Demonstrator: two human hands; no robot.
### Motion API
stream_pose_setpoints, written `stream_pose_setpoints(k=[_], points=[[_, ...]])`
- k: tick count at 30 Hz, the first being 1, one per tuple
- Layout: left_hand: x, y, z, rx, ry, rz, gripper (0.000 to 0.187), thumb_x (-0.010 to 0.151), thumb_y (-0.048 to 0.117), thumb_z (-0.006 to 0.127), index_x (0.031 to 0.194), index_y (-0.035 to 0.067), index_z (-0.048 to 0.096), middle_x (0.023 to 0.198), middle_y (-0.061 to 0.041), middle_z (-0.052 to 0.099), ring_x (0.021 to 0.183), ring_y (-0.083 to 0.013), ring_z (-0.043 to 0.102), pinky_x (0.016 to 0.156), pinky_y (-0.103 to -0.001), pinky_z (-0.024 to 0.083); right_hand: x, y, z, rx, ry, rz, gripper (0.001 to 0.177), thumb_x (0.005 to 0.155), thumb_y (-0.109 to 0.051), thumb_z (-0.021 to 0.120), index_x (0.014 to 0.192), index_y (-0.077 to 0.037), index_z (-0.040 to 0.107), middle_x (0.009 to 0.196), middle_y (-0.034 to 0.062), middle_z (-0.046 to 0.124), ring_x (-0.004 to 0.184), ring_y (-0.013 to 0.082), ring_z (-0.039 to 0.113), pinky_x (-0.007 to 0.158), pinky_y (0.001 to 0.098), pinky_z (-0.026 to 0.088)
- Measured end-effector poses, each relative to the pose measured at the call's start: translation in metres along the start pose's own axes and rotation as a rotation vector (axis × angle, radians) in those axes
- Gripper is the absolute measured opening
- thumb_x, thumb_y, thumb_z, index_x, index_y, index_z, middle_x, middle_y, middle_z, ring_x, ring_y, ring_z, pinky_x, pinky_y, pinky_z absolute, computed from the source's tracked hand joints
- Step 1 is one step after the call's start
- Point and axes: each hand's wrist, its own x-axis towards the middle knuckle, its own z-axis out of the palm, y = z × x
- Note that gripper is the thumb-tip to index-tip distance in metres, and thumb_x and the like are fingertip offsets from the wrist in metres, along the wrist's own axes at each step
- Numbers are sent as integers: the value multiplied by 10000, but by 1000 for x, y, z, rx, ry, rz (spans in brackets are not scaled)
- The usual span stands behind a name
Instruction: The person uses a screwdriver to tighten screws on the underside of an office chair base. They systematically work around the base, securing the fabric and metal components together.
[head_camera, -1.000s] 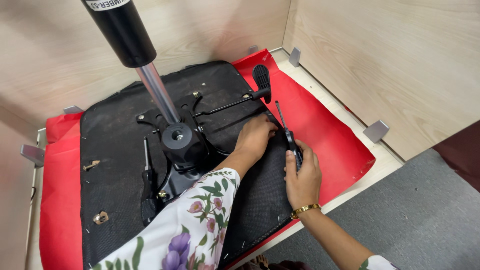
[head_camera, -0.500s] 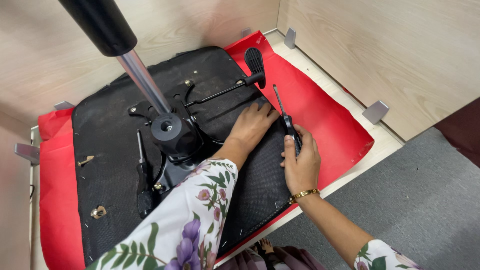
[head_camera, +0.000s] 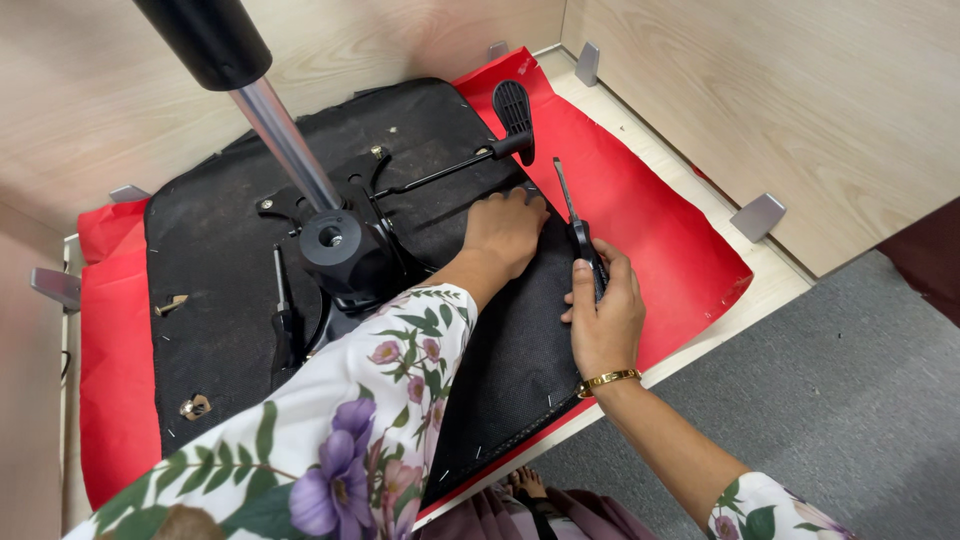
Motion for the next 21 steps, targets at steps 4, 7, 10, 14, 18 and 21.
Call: stream_pose_setpoints(k=[4, 7, 10, 14, 18, 21], points=[[-13, -5, -23, -298, 15, -69, 279, 1007, 331, 543, 1155, 117, 644, 1173, -93, 626, 1082, -313, 639, 883, -463, 527, 0, 0, -1, -9, 8, -15, 412, 1014, -255, 574, 1351, -20, 558, 1206, 136, 639, 706, 120, 689, 544, 265, 602], [-23, -15, -33, -361, 54, 83, 298, 908, 279, 639, 1159, 120, 648, 1161, -90, 616, 1081, -320, 629, 891, -468, 511, -2, -2, -1, -20, 20, -43, 405, 1017, -247, 572, 1348, -15, 556, 1225, 139, 636, 705, 124, 694, 539, 266, 599], [-26, -19, -32, -395, 108, 161, 262, 888, 253, 695, 1128, 147, 686, 1146, -60, 628, 1092, -302, 636, 911, -445, 514, -3, -4, 0, -26, 19, -64, 400, 1017, -242, 574, 1342, -9, 556, 1233, 147, 631, 713, 127, 698, 534, 268, 602], [-20, -13, -21, -547, 58, -67, 221, 873, 236, 748, 1068, 139, 708, 1104, -19, 642, 1057, -241, 657, 902, -401, 531, -4, -3, 0, -32, 17, -65, 406, 1010, -237, 579, 1345, -9, 557, 1224, 149, 638, 712, 132, 699, 537, 271, 603], [-18, -12, -6, -701, 141, -184, 212, 823, 231, 808, 994, 118, 756, 1030, -22, 633, 990, -203, 660, 883, -367, 534, -3, -3, 0, -56, 13, -77, 404, 1020, -237, 584, 1344, 1, 545, 1209, 161, 628, 728, 134, 696, 536, 268, 609], [-14, -18, 0, -761, 123, -170, 231, 791, 215, 834, 992, 116, 780, 958, -28, 611, 891, -179, 631, 822, -338, 531, -3, -3, -1, -53, 22, -91, 401, 1018, -236, 588, 1336, 4, 543, 1210, 161, 630, 722, 135, 696, 525, 261, 604]])
